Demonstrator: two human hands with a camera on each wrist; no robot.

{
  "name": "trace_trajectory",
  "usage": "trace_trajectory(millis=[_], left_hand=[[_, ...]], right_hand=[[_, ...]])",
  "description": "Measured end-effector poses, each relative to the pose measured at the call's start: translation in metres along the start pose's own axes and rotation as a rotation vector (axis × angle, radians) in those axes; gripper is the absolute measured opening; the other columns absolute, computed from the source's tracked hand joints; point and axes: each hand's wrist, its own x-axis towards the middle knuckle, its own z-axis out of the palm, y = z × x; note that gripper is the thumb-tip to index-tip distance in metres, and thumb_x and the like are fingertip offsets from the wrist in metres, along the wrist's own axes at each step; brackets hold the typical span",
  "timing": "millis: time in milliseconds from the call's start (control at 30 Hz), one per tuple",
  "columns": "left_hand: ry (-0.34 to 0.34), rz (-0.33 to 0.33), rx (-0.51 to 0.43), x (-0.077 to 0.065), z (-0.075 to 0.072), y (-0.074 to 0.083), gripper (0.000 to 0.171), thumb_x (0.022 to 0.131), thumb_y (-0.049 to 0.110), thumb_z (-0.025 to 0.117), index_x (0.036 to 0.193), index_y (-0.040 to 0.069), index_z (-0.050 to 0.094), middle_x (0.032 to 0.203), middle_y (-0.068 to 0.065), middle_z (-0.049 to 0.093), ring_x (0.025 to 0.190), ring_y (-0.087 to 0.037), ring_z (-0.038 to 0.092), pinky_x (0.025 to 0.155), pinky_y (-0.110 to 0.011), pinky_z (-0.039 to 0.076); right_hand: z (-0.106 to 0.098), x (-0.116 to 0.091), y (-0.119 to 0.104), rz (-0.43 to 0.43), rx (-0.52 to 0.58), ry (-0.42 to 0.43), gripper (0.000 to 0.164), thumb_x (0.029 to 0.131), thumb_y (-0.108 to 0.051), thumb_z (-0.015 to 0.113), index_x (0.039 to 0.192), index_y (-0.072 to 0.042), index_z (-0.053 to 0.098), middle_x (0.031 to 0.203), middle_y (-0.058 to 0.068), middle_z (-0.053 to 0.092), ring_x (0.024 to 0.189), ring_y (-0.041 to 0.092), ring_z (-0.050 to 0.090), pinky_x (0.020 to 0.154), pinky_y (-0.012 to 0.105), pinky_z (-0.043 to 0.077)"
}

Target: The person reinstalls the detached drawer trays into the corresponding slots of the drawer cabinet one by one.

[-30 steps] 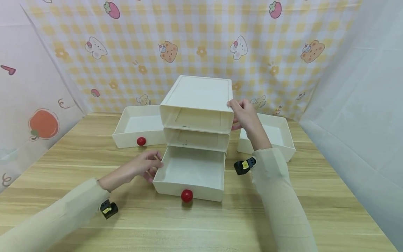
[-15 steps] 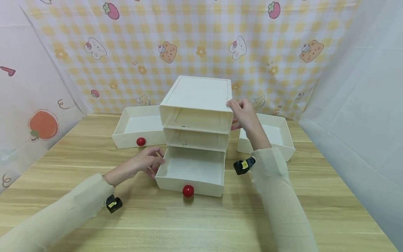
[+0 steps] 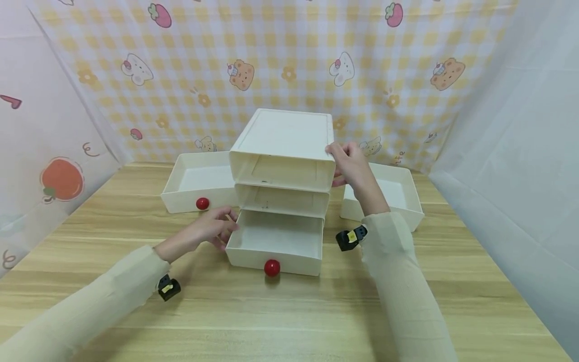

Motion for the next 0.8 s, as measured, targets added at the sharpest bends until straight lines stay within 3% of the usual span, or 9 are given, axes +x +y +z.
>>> trace_trajectory(millis=[600, 800], left_hand=[[-0.003, -0.007, 0.010, 0.0067, 0.0002, 0.0024, 0.018, 0.091, 0.005, 0.048, 0.106, -0.004, 0.045, 0.094, -0.027, 0.063, 0.060, -0.020, 0.064, 0.049, -0.028, 0.055], [0.040, 0.045, 0.133, 0.0037, 0.0025, 0.0037, 0.018, 0.091, 0.007, 0.051, 0.105, -0.004, 0.050, 0.096, -0.023, 0.060, 0.065, -0.024, 0.065, 0.053, -0.032, 0.057]], right_hand=[[0.0006, -0.0005, -0.0005, 0.001, 0.000, 0.003, 0.030, 0.092, -0.045, 0.043, 0.098, -0.015, 0.042, 0.106, 0.010, 0.048, 0.066, 0.010, 0.060, 0.055, 0.024, 0.055], [0.0008, -0.0004, -0.0006, 0.002, 0.002, 0.002, 0.030, 0.092, -0.045, 0.043, 0.098, -0.015, 0.043, 0.106, 0.010, 0.049, 0.065, 0.009, 0.060, 0.055, 0.024, 0.055]])
